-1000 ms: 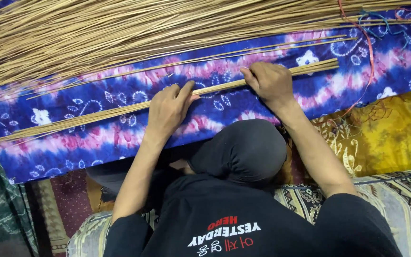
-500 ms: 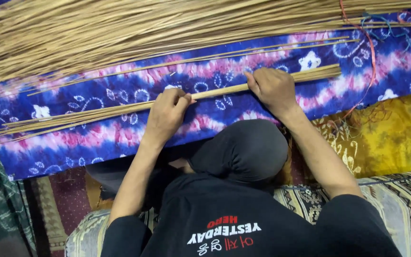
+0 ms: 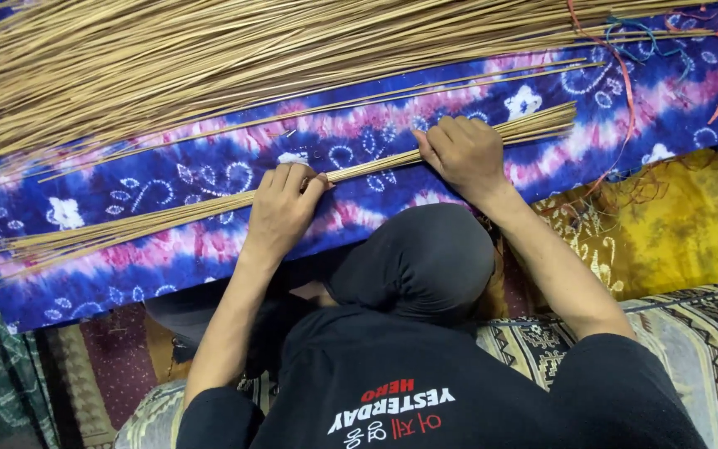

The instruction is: The person is gathering thin bamboo sticks into bundles and securing them by tying a thin string around them.

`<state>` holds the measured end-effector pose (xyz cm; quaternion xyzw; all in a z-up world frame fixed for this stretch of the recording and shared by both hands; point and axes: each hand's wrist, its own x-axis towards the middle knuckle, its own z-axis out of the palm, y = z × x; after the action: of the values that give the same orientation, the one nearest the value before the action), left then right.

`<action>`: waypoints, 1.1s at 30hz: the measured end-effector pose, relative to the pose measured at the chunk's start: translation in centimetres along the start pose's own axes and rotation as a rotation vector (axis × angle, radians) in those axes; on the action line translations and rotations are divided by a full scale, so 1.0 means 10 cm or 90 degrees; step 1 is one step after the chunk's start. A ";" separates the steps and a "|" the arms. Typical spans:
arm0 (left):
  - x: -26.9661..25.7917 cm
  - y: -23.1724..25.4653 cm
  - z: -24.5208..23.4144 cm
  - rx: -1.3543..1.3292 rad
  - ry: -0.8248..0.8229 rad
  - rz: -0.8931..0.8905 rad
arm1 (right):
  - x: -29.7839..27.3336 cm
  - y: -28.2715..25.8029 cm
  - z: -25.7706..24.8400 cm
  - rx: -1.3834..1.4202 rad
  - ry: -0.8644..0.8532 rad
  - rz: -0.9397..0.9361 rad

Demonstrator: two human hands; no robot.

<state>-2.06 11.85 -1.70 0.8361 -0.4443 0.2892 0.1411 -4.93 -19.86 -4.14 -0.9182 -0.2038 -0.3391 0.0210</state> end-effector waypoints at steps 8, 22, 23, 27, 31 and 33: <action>0.04 -0.03 -0.02 0.026 -0.028 0.003 | 0.14 0.00 -0.10 0.032 0.020 0.001; 0.67 -0.16 0.13 -0.016 -0.092 -0.145 | 0.64 0.26 -0.01 0.135 -0.139 0.017; 0.69 -0.20 0.20 -0.021 -0.074 -0.155 | 0.66 0.25 -0.02 0.145 -0.140 0.015; 0.66 -0.27 0.40 -0.027 -0.060 -0.177 | 0.59 0.29 0.09 0.143 -0.147 0.001; 0.65 -0.28 0.35 -0.075 -0.056 -0.201 | 0.59 0.26 0.07 0.196 -0.157 0.012; 0.66 -0.29 0.32 -0.112 -0.042 -0.193 | 0.59 0.25 0.06 0.177 -0.171 0.005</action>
<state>4.41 7.53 -0.18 0.8870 -0.3409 0.1972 0.2410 0.45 -19.91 -0.62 -0.9441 -0.2463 -0.1820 0.1218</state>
